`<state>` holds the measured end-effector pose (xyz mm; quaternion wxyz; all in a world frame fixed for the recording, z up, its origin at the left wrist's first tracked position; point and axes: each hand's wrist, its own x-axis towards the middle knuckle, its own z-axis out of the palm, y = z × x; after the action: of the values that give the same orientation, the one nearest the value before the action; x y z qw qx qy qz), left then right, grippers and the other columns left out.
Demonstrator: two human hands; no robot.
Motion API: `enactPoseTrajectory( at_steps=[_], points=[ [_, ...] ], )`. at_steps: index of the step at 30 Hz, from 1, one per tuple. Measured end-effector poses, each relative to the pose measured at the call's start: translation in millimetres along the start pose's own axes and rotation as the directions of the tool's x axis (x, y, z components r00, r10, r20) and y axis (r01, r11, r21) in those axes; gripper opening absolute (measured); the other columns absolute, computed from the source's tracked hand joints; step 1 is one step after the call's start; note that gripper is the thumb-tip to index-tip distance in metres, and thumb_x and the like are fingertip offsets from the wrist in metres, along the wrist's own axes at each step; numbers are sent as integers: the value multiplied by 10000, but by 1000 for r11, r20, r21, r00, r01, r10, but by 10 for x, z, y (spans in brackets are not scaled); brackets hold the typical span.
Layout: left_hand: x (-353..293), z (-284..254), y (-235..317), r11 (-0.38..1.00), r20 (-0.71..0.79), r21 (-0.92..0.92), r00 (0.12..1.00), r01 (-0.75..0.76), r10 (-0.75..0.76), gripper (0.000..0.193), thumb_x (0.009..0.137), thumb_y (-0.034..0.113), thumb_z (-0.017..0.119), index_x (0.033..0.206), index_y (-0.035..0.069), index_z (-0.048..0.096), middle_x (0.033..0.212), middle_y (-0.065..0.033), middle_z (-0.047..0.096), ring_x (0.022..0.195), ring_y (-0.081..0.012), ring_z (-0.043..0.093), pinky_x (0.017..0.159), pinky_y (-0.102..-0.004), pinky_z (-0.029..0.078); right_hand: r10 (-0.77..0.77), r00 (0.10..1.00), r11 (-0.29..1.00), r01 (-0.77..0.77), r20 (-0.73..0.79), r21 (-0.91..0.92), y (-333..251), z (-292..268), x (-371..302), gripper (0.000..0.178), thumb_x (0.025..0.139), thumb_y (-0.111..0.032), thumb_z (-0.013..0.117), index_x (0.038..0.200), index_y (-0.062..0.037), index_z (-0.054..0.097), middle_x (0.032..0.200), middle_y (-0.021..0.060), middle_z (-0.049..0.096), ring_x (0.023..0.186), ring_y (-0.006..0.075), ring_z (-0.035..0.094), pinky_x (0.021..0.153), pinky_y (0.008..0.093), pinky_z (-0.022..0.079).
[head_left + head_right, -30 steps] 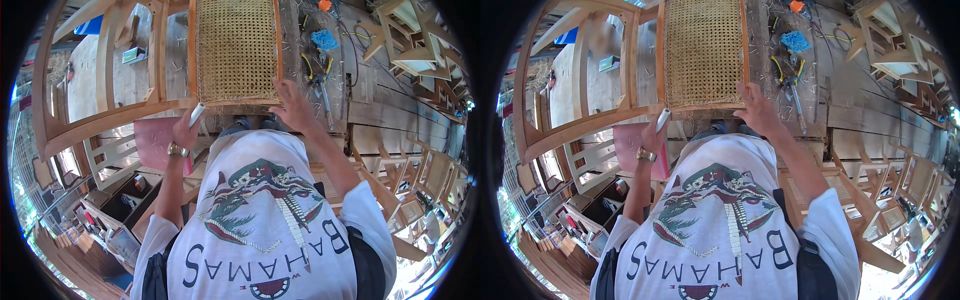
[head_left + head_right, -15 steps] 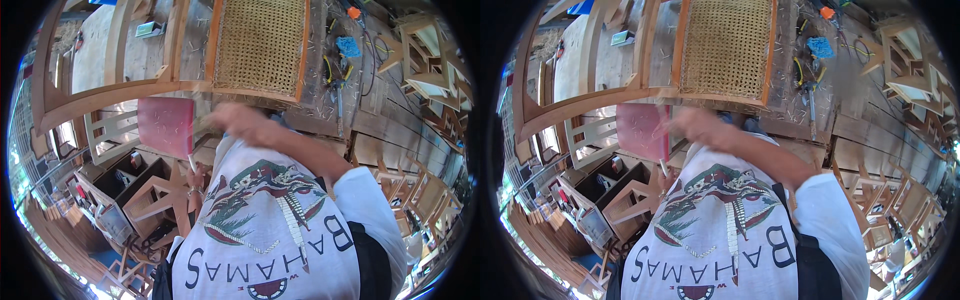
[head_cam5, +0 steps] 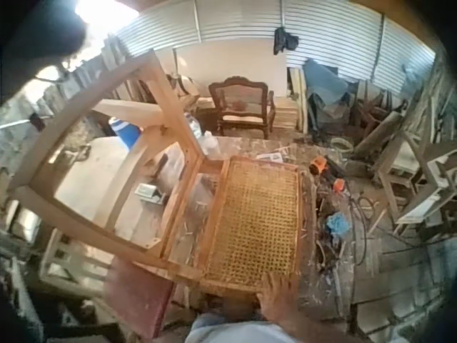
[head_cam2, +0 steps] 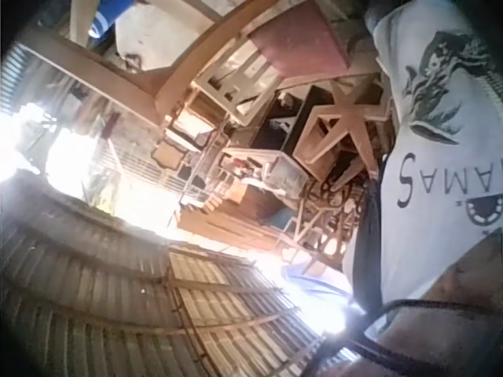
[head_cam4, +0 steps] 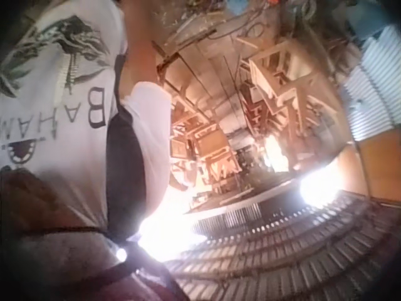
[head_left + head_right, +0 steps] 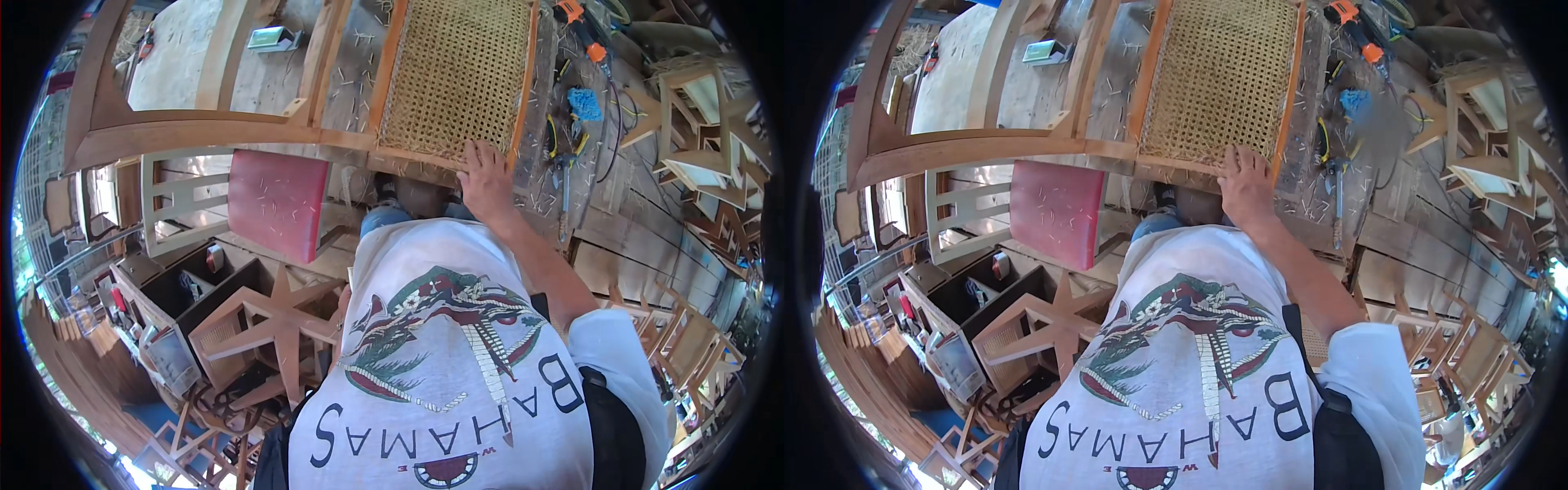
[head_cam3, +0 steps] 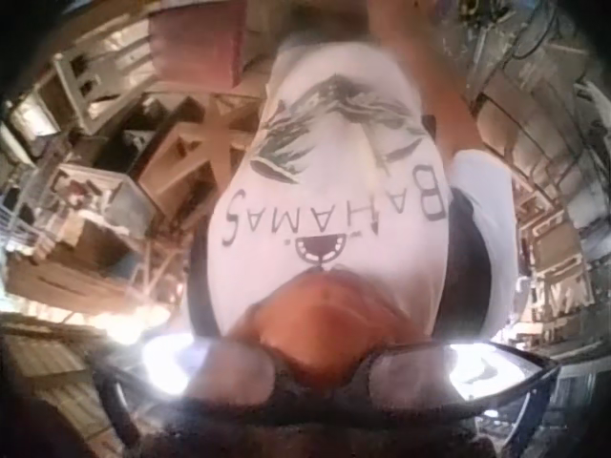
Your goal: Installing a cane webbing seat onto a wooden chair frame using wedges and a hammer.
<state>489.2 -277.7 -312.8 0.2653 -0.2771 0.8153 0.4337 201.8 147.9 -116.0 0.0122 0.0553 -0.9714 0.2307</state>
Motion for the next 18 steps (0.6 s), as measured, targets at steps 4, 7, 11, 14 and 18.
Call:
enactPoseTrajectory(
  at_steps=[4, 7, 11, 14, 18],
  points=[
    [505, -252, 179, 973, 59, 219, 997, -66, 54, 276, 906, 293, 682, 1027, 46, 662, 801, -67, 686, 758, -182, 651, 700, -388, 525, -40, 970, 999, 34, 238, 31, -496, 170, 186, 564, 864, -302, 693, 1336, -49, 515, 1309, 191, 520, 1216, 360, 494, 975, 455, 439],
    [708, -582, 667, 977, -101, -4, 972, -212, 211, 253, 907, 258, 679, 1037, 42, 661, 787, -58, 676, 737, -171, 651, 672, -381, 527, -78, 989, 974, 48, 130, 220, -726, 353, 496, 621, 829, -354, 731, 1321, -41, 519, 1265, 178, 535, 1188, 341, 511, 946, 444, 466],
    [994, -1131, 1199, 991, -51, -131, 999, -12, 5, 263, 882, 240, 753, 1050, 54, 674, 760, 6, 645, 626, -79, 580, 544, -269, 466, 49, 998, 998, -51, 50, 36, -812, 553, 802, 644, 777, -366, 772, 1275, -20, 556, 1167, 151, 563, 1108, 347, 544, 953, 423, 467],
    [1153, -1411, 1284, 983, 36, -173, 998, 65, -59, 242, 889, 213, 751, 1045, 51, 664, 747, 11, 634, 585, -79, 553, 500, -251, 423, 0, 993, 997, -9, 114, 75, -798, 593, 929, 633, 752, -328, 788, 1251, -6, 569, 1136, 154, 578, 1087, 329, 558, 940, 400, 481],
    [1338, -1639, 1145, 989, 138, -122, 988, 87, -70, 269, 892, 175, 748, 1105, 36, 662, 761, 15, 640, 572, -72, 561, 483, -242, 446, 6, 1000, 931, -6, 3, 366, -717, 580, 1005, 451, 721, -247, 784, 1065, 0, 629, 1008, 161, 625, 988, 336, 609, 876, 422, 500]
  ],
)
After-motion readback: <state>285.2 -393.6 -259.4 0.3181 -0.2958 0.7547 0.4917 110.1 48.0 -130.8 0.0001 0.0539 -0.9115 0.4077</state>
